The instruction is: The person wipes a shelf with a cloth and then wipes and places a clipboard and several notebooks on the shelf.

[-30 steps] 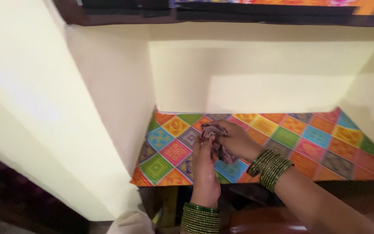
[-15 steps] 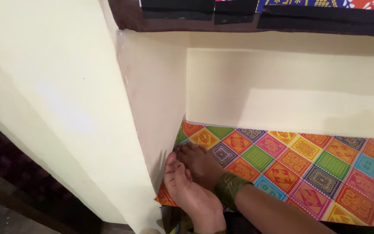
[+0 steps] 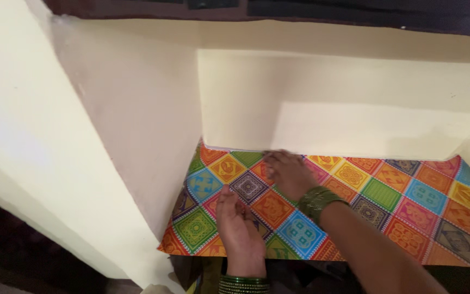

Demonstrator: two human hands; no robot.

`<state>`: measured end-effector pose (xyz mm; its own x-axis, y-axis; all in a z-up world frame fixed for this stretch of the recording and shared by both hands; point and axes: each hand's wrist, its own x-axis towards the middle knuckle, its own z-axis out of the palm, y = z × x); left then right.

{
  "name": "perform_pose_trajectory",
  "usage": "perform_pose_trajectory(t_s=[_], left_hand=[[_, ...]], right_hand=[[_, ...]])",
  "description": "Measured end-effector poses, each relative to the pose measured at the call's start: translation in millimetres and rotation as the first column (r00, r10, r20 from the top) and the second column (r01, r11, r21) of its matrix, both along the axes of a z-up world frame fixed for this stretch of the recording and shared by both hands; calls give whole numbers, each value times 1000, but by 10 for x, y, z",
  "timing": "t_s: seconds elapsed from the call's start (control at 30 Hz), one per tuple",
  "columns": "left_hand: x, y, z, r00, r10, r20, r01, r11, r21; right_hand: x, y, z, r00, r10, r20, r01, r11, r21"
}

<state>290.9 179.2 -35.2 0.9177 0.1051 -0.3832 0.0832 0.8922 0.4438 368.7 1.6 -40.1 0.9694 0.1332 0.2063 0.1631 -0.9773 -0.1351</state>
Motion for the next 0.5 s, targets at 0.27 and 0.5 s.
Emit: perform_pose_trajectory(t_s=[0.27,0.5], left_hand=[[33,-5,-55,1000,-9,15,9,1000,-8],[-41,54,78,995,85,-48,-91,988,-127]], right_hand=[[-550,-1162,103,878,-479,-11,476,874,-94],[-488,-1316,22,758,-652,-4,642,746,-177]])
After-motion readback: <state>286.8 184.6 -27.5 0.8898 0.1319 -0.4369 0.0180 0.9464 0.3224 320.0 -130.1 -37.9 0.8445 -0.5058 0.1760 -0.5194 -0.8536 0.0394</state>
